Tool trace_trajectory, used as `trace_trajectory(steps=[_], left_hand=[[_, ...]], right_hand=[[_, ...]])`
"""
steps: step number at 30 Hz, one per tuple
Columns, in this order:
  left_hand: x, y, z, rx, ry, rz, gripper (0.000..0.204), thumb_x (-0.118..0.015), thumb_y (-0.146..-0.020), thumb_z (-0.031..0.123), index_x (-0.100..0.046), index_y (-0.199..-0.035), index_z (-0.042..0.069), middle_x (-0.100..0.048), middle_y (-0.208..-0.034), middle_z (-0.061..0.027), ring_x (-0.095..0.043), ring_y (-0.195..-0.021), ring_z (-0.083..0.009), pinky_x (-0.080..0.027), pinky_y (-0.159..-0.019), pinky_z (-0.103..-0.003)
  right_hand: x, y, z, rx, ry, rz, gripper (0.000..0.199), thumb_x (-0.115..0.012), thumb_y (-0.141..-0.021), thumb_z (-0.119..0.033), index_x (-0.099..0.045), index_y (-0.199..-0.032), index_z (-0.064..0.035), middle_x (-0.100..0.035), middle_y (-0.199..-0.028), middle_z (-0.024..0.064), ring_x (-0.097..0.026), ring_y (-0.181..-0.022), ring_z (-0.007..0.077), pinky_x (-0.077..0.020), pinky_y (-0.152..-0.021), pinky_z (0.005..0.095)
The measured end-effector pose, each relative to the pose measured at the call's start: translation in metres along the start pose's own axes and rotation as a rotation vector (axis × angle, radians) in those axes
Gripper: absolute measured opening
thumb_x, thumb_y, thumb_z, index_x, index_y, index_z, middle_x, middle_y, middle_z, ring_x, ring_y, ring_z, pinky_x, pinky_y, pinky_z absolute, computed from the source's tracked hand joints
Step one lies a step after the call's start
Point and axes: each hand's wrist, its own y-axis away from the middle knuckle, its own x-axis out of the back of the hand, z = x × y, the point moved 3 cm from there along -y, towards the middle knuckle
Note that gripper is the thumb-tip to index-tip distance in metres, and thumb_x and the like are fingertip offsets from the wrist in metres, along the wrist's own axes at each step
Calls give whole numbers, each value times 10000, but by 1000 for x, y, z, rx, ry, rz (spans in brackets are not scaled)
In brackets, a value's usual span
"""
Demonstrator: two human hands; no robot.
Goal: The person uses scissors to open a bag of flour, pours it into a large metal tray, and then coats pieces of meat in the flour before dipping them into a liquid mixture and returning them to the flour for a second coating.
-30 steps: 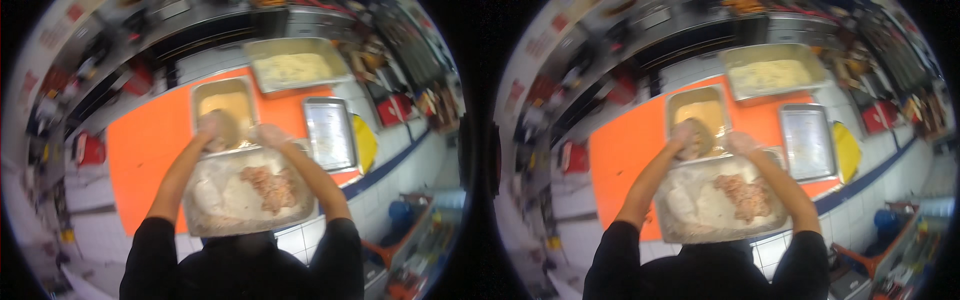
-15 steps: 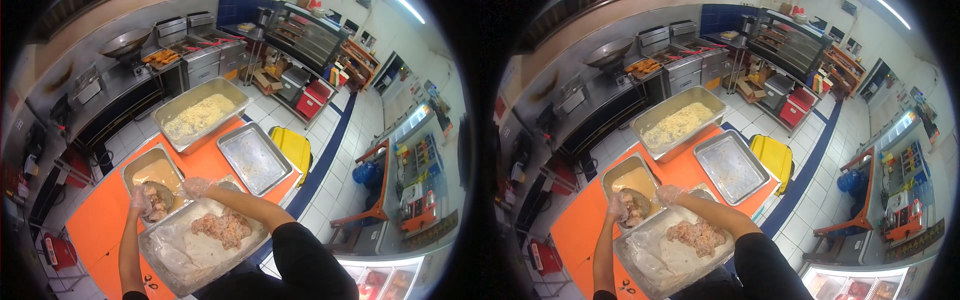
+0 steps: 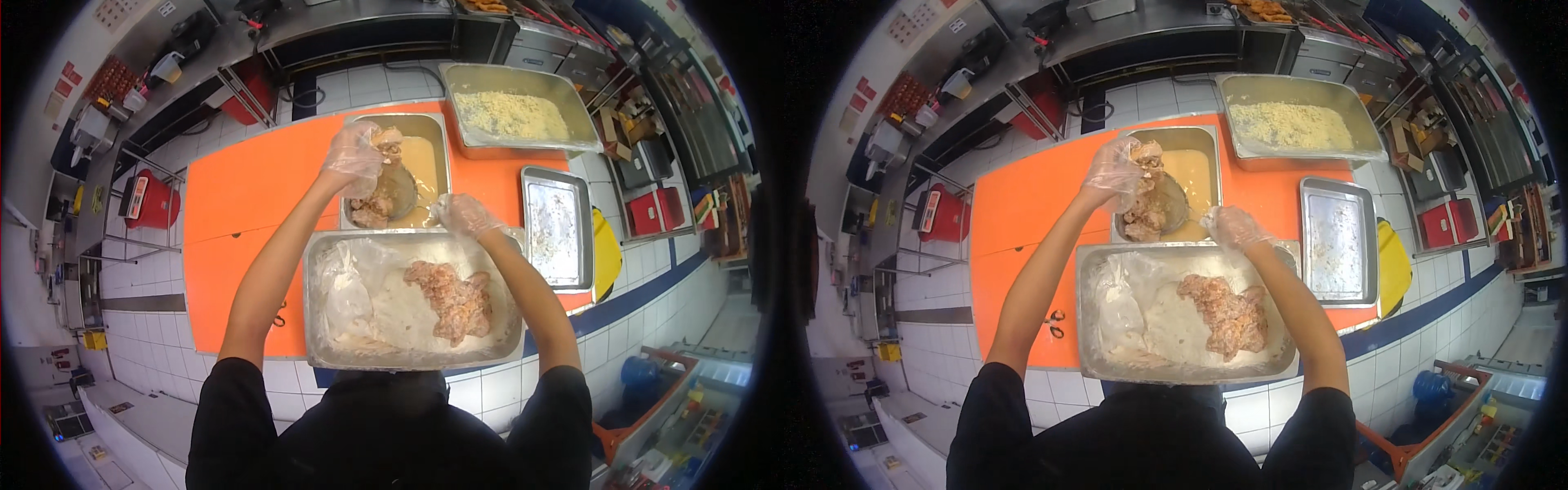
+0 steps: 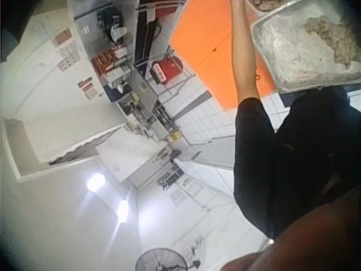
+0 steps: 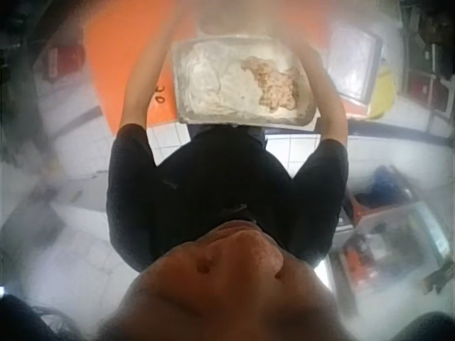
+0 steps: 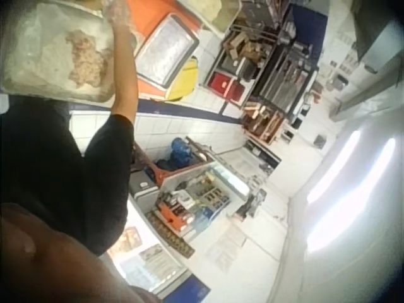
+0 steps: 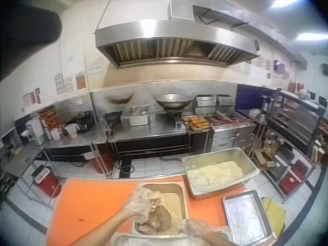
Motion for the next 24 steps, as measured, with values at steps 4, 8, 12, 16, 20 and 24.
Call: trace_trajectory(steps=[4, 8, 12, 16, 20, 24], left_hand=[[-34, 56, 21, -165, -85, -237, 413, -792, -729, 62, -709, -1134, 64, -705, -955, -103, -686, -896, -241, -564, -850, -388], [-132, 110, 24, -537, -323, -412, 440, -831, -724, 222, -716, -1134, 113, -678, -1056, -155, -665, -990, -383, -539, -933, -457], [-148, 85, -31, -434, -607, -420, 431, -837, -743, 278, -691, -1057, 21, -694, -1061, -196, -681, -1016, -365, -552, -919, -442], [-57, 41, -25, -125, -1140, -323, 588, -880, -664, 270, -694, -1196, 101, -692, -1141, -150, -637, -1160, -370, -551, -936, -469], [-48, 26, -80, -349, -1371, -663, 562, -845, -678, 238, -692, -1201, 104, -668, -1189, -156, -630, -1171, -357, -551, -934, -458], [-89, 9, -89, -641, -1218, -460, 413, -732, -739, 177, -715, -1138, 71, -638, -1226, -176, -608, -1172, -358, -526, -959, -465]], right_hand=[[-1, -12, 5, 56, 61, -30, 398, -549, -984, -381, -723, -990, -23, -714, -901, 258, -699, -881, 438, -555, -811, 533], [-8, -14, 21, 124, 135, -31, 374, -559, -991, -363, -713, -985, -23, -718, -908, 249, -698, -906, 433, -548, -839, 515], [3, -15, 13, 9, 63, -77, 420, -563, -996, -403, -704, -1051, -11, -725, -974, 243, -698, -957, 426, -541, -878, 515], [18, -2, -13, -36, -32, -40, 465, -572, -990, -430, -692, -1094, 7, -714, -1029, 263, -689, -1006, 424, -539, -909, 503], [1, -14, -1, -26, -30, -63, 482, -580, -977, -460, -702, -1104, -11, -708, -1090, 255, -682, -1043, 413, -540, -929, 484], [-35, -17, 57, 108, 10, 17, 367, -567, -974, -371, -721, -1046, -46, -709, -1022, 211, -691, -981, 379, -545, -893, 483]])
